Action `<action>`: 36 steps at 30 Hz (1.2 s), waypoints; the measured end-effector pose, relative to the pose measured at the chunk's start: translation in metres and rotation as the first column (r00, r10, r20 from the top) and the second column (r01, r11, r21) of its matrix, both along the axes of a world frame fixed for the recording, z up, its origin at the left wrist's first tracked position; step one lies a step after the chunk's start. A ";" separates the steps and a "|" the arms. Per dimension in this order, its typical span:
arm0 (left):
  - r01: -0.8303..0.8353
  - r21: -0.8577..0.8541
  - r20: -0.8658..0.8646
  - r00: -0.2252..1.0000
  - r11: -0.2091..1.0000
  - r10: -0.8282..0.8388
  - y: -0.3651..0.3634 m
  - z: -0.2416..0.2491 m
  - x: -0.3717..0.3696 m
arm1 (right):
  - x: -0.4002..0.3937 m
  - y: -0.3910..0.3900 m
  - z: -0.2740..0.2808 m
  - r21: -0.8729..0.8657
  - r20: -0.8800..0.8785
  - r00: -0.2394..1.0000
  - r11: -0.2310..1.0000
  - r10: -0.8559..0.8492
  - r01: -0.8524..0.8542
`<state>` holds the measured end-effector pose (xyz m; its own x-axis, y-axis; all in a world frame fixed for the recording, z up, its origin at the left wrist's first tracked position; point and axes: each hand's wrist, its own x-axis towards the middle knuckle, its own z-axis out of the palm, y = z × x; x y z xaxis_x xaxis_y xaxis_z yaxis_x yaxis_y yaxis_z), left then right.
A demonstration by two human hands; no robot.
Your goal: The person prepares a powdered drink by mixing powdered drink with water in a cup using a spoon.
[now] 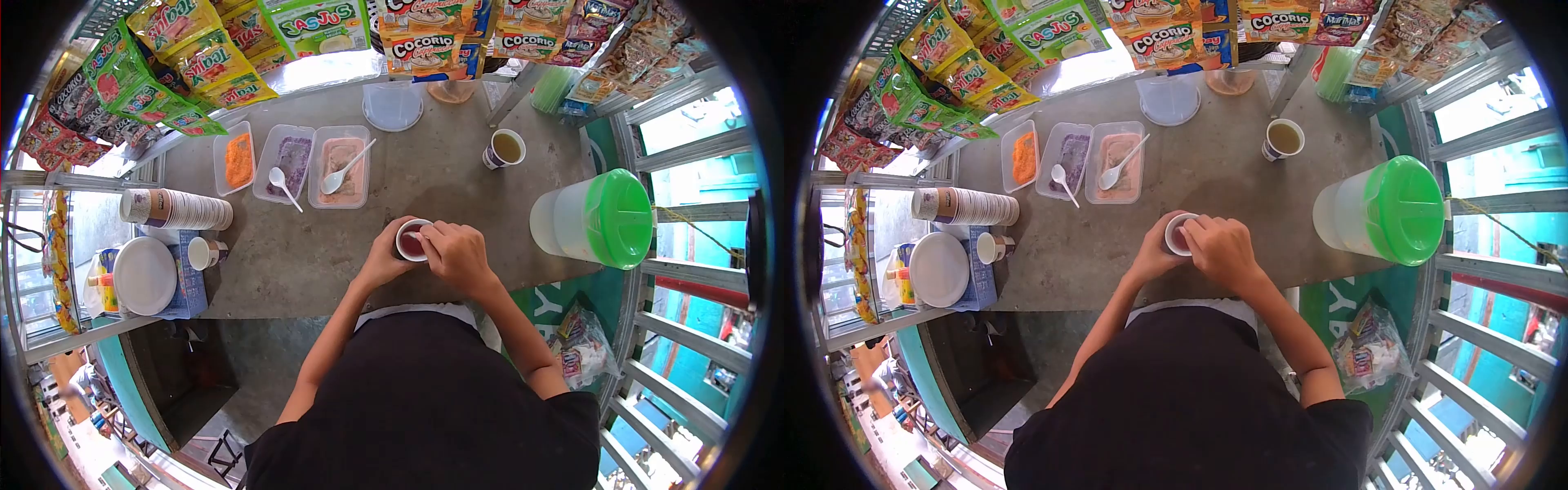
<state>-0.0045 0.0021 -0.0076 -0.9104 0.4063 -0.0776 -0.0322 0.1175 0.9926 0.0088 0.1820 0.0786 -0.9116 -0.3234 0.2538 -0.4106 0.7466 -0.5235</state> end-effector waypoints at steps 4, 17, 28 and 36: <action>0.007 -0.037 -0.056 0.998 0.999 -0.009 -0.001 -0.001 0.000 | 0.000 0.001 -0.001 0.051 -0.024 1.000 0.999 -0.011 0.012; 0.013 -0.008 -0.050 0.999 1.000 -0.013 -0.001 -0.004 0.000 | 0.000 0.001 -0.001 0.057 -0.056 0.998 0.998 -0.015 0.018; 0.024 -0.034 -0.061 0.998 0.999 -0.026 -0.001 -0.002 -0.001 | -0.001 0.000 0.000 0.037 -0.023 0.999 0.998 -0.049 0.050; 0.028 -0.019 -0.037 0.999 0.999 -0.028 -0.002 -0.003 -0.001 | -0.003 -0.002 0.004 -0.036 -0.009 0.999 0.999 -0.040 0.039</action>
